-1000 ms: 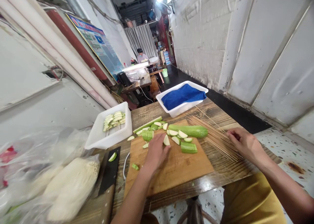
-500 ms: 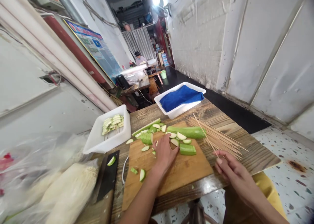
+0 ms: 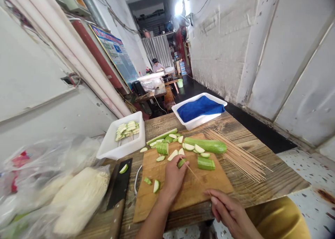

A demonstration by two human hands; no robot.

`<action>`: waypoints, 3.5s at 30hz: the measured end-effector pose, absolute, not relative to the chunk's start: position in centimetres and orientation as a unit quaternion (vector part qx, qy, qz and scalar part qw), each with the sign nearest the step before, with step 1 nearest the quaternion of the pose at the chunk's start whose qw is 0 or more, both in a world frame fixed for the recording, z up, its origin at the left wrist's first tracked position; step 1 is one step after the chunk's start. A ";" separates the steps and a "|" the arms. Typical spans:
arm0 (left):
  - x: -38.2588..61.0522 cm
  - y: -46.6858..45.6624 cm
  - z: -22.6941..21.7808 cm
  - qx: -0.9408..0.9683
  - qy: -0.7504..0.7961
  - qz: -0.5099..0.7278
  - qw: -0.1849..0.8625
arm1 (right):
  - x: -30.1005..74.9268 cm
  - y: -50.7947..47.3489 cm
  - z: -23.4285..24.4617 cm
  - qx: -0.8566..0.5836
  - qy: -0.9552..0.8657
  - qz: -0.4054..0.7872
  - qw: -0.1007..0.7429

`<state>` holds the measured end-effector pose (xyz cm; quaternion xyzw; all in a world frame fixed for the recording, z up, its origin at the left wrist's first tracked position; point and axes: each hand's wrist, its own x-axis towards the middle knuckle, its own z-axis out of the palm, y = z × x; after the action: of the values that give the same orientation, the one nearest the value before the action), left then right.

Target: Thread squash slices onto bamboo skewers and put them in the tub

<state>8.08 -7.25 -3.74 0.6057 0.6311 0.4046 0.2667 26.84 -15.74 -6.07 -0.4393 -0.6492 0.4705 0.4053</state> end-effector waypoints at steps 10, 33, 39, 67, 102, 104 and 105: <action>4.0 -9.7 -1.3 0.280 0.429 0.623 0.591 | 23.8 -16.4 -7.0 -0.424 -0.657 0.424 0.457; 3.0 -10.5 0.8 0.131 0.370 0.649 0.651 | 23.9 -15.9 -5.6 -0.387 -0.734 0.398 0.392; 3.3 -10.4 0.9 0.138 0.381 0.651 0.642 | 23.8 -15.7 -5.5 -0.386 -0.739 0.397 0.384; 4.9 -9.4 0.5 0.182 0.436 0.649 0.597 | 21.4 -16.2 -5.3 -0.452 -0.603 0.480 0.450; 5.6 -8.4 0.6 0.158 0.458 0.619 0.618 | 20.1 -15.0 -4.7 -0.441 -0.659 0.376 0.478; 5.7 -8.4 0.5 0.160 0.455 0.616 0.622 | 20.0 -14.9 -4.8 -0.443 -0.655 0.371 0.487; 5.8 -8.5 0.5 0.162 0.453 0.614 0.626 | 20.0 -15.0 -4.9 -0.442 -0.654 0.370 0.490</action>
<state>5.78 -8.46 0.52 0.1615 0.4529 0.6142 0.6257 19.96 -14.95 -4.89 -0.4425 -0.6537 0.3699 0.4900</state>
